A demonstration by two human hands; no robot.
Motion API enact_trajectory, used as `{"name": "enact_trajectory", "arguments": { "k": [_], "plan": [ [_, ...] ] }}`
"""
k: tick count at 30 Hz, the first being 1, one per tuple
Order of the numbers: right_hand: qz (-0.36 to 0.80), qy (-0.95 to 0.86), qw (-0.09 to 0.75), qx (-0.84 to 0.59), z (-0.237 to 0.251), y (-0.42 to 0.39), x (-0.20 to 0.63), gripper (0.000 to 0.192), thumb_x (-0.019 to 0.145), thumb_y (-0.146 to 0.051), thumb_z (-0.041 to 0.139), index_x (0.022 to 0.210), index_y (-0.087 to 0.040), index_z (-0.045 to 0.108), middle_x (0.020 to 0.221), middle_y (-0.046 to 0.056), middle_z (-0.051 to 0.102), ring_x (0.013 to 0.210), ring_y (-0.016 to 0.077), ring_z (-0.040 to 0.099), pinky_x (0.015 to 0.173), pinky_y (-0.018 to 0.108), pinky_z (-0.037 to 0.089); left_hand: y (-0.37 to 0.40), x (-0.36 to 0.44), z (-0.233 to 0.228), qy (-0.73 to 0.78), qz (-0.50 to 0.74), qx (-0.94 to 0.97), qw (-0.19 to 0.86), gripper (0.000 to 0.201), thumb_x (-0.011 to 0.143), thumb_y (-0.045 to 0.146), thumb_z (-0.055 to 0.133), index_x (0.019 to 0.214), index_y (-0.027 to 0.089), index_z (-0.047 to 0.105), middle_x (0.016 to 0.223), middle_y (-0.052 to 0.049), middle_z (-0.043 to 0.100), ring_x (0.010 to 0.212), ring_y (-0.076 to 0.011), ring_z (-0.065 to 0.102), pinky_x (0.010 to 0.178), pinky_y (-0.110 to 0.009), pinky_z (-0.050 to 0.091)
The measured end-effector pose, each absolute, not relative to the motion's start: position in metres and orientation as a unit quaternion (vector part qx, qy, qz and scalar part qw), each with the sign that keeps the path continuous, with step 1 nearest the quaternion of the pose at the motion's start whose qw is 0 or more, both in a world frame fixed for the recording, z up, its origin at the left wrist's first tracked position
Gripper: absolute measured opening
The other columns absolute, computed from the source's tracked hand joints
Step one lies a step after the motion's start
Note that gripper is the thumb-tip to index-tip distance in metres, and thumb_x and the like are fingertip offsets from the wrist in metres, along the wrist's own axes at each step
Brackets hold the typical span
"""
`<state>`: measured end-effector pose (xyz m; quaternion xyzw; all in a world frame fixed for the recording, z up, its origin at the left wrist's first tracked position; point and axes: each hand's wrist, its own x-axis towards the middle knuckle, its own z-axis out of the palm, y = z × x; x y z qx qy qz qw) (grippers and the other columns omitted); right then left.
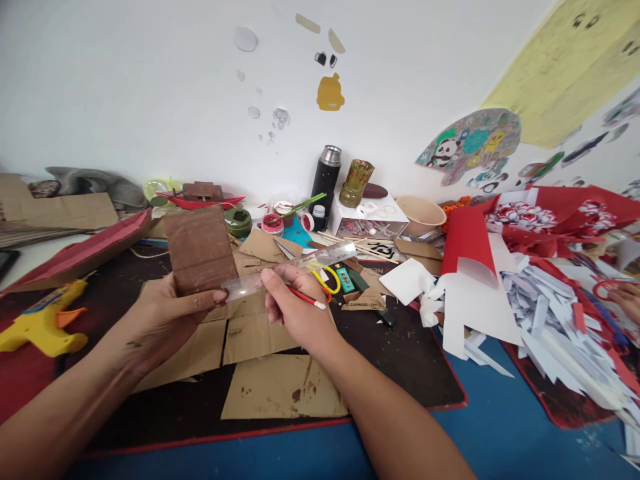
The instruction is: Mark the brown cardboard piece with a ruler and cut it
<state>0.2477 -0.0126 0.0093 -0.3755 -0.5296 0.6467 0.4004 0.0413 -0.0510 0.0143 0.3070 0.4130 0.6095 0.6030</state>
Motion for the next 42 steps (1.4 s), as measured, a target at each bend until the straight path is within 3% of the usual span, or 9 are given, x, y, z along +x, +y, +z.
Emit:
{"name": "enact_trajectory", "arguments": {
  "k": [14,32,42],
  "plan": [
    [0.651,-0.532,0.402,-0.362,0.0088,-0.0117,0.2480,0.054,0.093,-0.074,0.079,0.091,-0.022,0.068,0.060,-0.007,0.061,0.047,0.0091,0.053,0.044,0.022,0.036,-0.0519,0.0408,0.0140,0.418,0.610,0.299,0.603,0.042,0.057,0.020,0.109,0.094,0.023,0.089,0.094,-0.004,0.087,0.084,-0.0186,0.080,0.086,-0.028,0.067],
    [0.660,-0.533,0.387,-0.362,0.0091,-0.0134,0.2478,0.063,0.089,-0.084,0.078,0.095,-0.022,0.071,0.065,-0.005,0.063,0.049,0.0098,0.056,0.044,0.022,0.037,-0.0521,0.0419,0.0188,0.420,0.631,0.264,0.597,0.048,0.047,0.002,0.102,0.087,0.022,0.085,0.084,0.001,0.083,0.072,-0.0123,0.072,0.074,-0.021,0.063],
    [0.655,-0.534,0.390,-0.364,0.0104,-0.0148,0.2483,0.068,0.089,-0.087,0.076,0.096,-0.020,0.074,0.068,-0.003,0.065,0.050,0.0098,0.057,0.044,0.022,0.036,-0.0492,0.0402,0.0153,0.438,0.654,0.250,0.564,0.053,0.052,0.011,0.104,0.100,0.020,0.082,0.101,-0.006,0.087,0.090,-0.0185,0.078,0.080,-0.024,0.062]
  ]
}}
